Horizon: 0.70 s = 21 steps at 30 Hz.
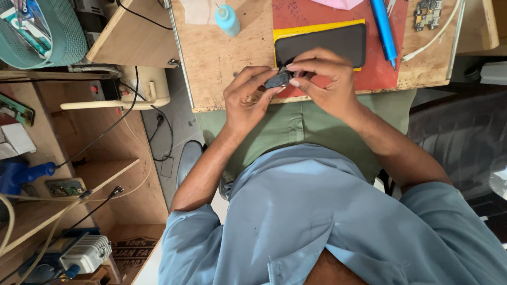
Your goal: The person cleans a mobile phone screen using a blue solution and a cloth, then applies adhesive and fits the screen back onto the phone frame.
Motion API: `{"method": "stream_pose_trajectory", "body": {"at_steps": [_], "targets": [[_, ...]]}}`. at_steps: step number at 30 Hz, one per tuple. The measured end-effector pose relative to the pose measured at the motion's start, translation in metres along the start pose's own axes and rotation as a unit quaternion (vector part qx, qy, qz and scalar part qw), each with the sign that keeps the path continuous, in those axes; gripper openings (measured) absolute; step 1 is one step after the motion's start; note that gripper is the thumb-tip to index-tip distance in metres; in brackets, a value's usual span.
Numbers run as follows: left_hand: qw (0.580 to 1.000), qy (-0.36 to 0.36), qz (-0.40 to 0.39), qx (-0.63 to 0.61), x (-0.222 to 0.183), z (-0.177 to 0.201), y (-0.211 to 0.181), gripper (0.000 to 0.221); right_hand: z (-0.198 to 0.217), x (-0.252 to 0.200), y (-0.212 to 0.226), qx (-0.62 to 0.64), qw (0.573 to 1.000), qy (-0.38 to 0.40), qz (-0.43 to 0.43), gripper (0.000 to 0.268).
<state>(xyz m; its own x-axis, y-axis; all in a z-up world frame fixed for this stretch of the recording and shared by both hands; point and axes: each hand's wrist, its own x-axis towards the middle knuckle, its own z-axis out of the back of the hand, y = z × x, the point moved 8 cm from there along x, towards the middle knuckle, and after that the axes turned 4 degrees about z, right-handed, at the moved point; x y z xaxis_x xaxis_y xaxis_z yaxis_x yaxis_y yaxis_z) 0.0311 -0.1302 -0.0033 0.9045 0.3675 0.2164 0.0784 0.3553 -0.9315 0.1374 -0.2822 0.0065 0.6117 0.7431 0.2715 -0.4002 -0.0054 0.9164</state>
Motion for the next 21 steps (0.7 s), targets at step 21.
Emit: {"method": "stream_pose_trajectory", "body": {"at_steps": [21], "targets": [[0.977,0.024,-0.136,0.166,0.003,-0.009,-0.035,0.035,-0.003,-0.002,0.021,-0.199,0.971,-0.064,0.113,0.012]]}}
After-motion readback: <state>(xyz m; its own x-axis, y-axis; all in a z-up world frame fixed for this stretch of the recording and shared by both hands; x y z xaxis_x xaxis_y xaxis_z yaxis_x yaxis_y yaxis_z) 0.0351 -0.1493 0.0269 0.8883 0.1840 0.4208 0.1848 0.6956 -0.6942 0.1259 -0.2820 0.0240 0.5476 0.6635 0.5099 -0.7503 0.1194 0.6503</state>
